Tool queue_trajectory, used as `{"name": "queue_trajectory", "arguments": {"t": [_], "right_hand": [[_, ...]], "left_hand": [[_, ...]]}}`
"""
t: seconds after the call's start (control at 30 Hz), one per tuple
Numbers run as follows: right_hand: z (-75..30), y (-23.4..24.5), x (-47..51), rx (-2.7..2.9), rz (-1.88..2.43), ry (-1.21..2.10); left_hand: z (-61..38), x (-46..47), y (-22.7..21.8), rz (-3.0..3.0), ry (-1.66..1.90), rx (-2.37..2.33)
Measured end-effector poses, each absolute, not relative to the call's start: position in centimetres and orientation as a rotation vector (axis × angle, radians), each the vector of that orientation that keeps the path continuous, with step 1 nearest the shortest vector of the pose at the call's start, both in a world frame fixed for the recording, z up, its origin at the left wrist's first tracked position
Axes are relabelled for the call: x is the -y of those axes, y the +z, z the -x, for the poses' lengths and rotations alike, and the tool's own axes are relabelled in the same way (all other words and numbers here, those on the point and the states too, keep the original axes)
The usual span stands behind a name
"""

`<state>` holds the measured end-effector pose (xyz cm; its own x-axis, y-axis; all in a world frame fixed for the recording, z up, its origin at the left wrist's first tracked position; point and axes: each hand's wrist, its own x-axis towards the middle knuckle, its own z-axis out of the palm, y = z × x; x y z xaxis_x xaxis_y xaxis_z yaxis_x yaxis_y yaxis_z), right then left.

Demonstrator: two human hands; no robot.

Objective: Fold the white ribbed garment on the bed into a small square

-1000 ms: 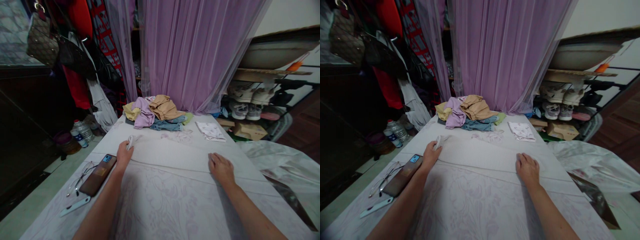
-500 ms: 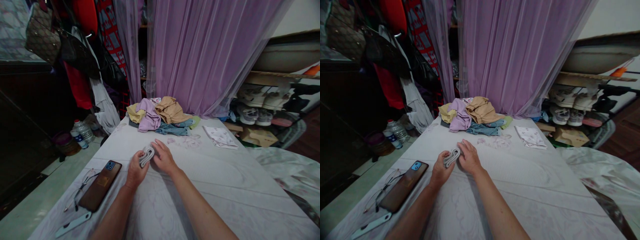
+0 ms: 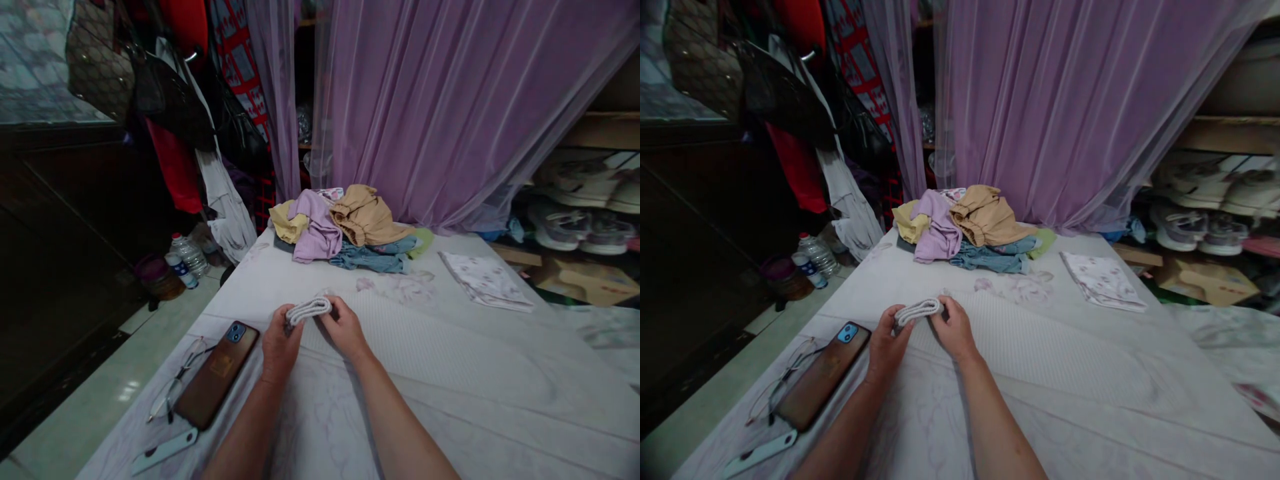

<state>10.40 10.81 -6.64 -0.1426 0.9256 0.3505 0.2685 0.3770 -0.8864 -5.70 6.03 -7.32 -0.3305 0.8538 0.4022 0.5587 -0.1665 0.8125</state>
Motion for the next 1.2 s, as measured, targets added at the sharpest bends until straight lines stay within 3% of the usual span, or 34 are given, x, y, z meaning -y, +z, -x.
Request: {"name": "queue_trajectory", "arguments": {"t": [0.5, 0.8, 0.97, 1.2], "right_hand": [[-10.1, -6.9, -11.4, 1.748, 1.063, 0.672], [-6.9, -2.8, -16.0, 2.221, 1.376, 0.462], [-5.7, -2.8, -17.2, 2.314, 1.559, 0.369], [-8.6, -3.4, -18.8, 2.386, 1.461, 0.439]], "left_hand": [[5.6, -6.4, -6.7, -1.574, 1.465, -1.783], [6.7, -7.0, -8.7, -1.435, 1.584, -1.938], [7.0, -7.7, -10.1, -1.442, 1.671, -2.010], [6.8, -7.3, -9.2, -1.685, 1.765, -2.071]]}}
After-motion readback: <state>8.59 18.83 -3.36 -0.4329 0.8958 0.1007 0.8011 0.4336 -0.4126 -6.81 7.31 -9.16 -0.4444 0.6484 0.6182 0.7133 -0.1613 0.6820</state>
